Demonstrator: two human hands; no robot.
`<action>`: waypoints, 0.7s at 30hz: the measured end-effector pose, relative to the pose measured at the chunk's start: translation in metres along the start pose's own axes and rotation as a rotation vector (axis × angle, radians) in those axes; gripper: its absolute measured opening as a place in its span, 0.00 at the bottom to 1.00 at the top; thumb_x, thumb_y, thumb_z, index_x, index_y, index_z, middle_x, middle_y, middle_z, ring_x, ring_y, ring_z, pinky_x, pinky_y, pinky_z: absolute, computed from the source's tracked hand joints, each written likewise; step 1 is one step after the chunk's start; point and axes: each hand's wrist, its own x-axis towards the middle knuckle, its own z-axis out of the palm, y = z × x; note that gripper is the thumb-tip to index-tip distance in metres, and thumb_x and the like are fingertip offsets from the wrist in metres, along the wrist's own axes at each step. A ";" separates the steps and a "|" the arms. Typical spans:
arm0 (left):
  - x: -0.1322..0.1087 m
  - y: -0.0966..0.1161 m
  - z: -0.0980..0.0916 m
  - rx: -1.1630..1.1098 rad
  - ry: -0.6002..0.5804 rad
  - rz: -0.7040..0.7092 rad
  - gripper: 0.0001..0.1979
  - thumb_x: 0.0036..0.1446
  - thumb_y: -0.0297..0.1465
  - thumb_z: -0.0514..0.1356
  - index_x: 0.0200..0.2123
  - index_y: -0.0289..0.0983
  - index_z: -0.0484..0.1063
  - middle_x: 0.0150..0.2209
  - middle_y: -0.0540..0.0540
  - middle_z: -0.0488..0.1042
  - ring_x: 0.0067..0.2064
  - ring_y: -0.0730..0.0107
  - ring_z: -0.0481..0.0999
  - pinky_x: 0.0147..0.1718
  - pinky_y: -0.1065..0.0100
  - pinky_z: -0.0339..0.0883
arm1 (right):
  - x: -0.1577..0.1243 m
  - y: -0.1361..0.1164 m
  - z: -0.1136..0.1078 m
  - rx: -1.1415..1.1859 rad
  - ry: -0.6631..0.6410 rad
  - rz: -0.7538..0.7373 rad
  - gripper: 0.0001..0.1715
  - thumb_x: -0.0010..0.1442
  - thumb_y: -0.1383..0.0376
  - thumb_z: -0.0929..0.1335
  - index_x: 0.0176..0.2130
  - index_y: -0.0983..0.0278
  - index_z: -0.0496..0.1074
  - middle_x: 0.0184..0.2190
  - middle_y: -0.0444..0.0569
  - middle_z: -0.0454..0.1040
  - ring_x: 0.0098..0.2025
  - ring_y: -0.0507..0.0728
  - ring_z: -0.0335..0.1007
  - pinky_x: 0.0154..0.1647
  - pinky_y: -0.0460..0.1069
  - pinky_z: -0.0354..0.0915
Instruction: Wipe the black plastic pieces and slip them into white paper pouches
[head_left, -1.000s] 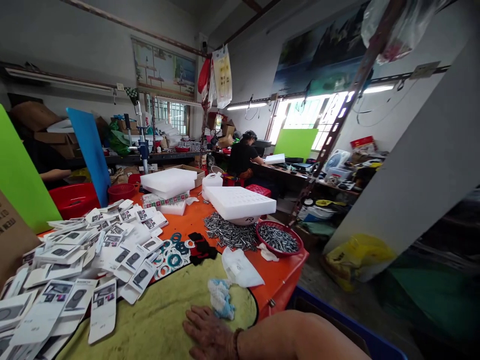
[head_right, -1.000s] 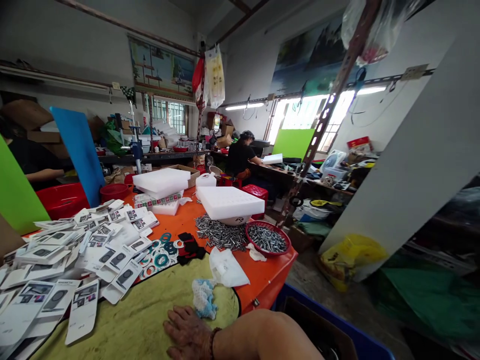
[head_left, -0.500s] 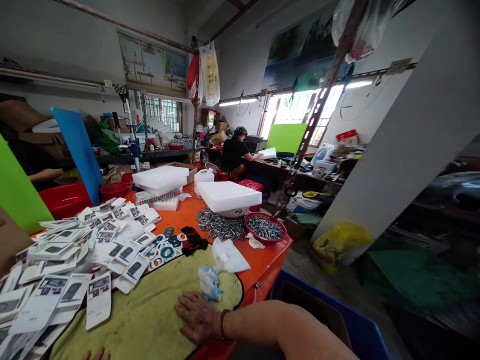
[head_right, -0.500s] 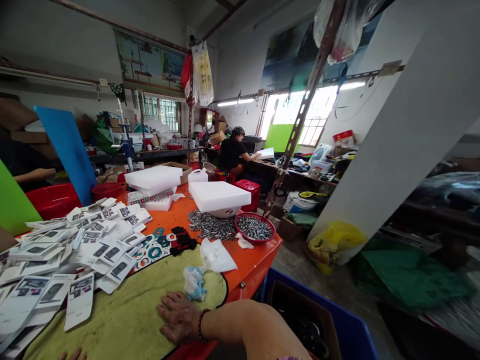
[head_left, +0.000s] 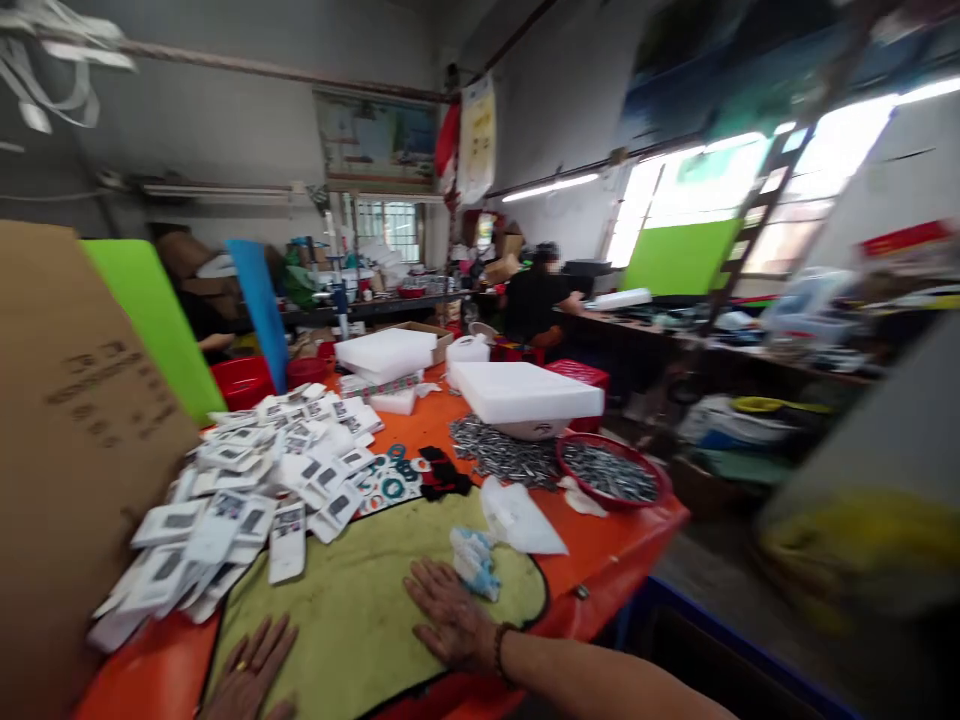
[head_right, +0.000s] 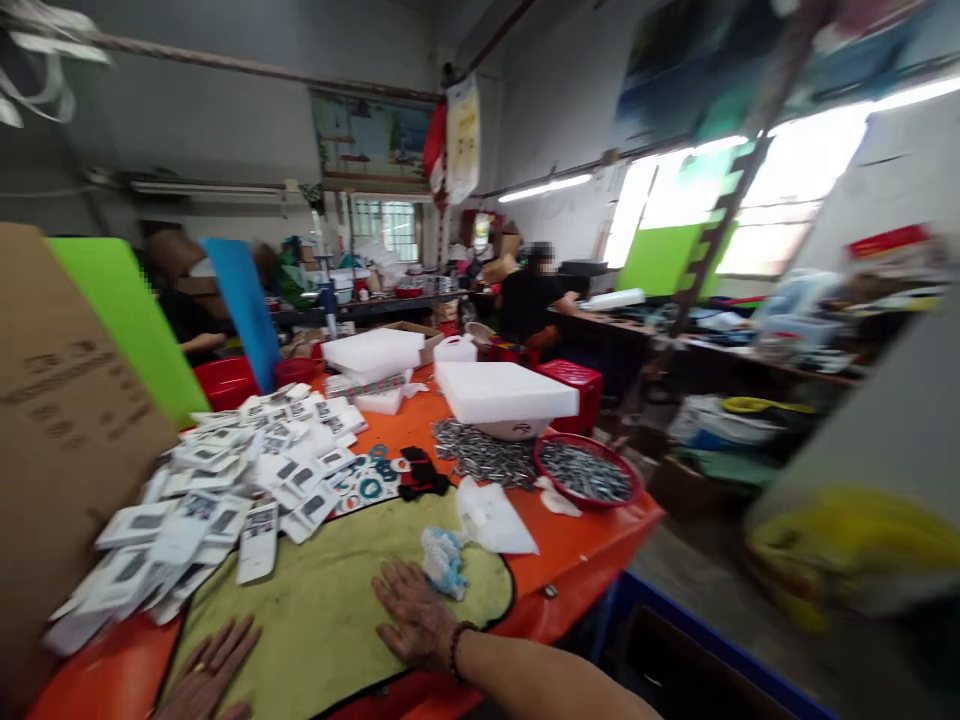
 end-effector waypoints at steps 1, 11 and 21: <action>-0.003 0.002 -0.001 0.007 0.016 0.021 0.31 0.62 0.49 0.50 0.66 0.47 0.52 0.66 0.47 0.57 0.66 0.55 0.58 0.60 0.55 0.57 | 0.001 0.003 0.003 0.001 -0.002 -0.003 0.37 0.65 0.52 0.59 0.68 0.61 0.49 0.69 0.58 0.47 0.70 0.67 0.39 0.66 0.67 0.45; -0.009 0.010 -0.003 0.013 0.129 0.077 0.38 0.61 0.50 0.51 0.69 0.47 0.37 0.68 0.45 0.51 0.67 0.52 0.53 0.62 0.53 0.53 | 0.010 0.027 0.025 0.021 -0.030 -0.011 0.34 0.67 0.49 0.55 0.68 0.56 0.46 0.70 0.52 0.42 0.71 0.67 0.35 0.68 0.68 0.41; -0.009 0.008 -0.003 -0.031 0.041 0.053 0.39 0.61 0.51 0.50 0.69 0.48 0.36 0.69 0.44 0.49 0.68 0.48 0.51 0.61 0.47 0.53 | 0.010 0.029 0.025 0.019 0.050 -0.061 0.32 0.67 0.52 0.57 0.67 0.52 0.45 0.69 0.48 0.44 0.70 0.67 0.40 0.67 0.67 0.46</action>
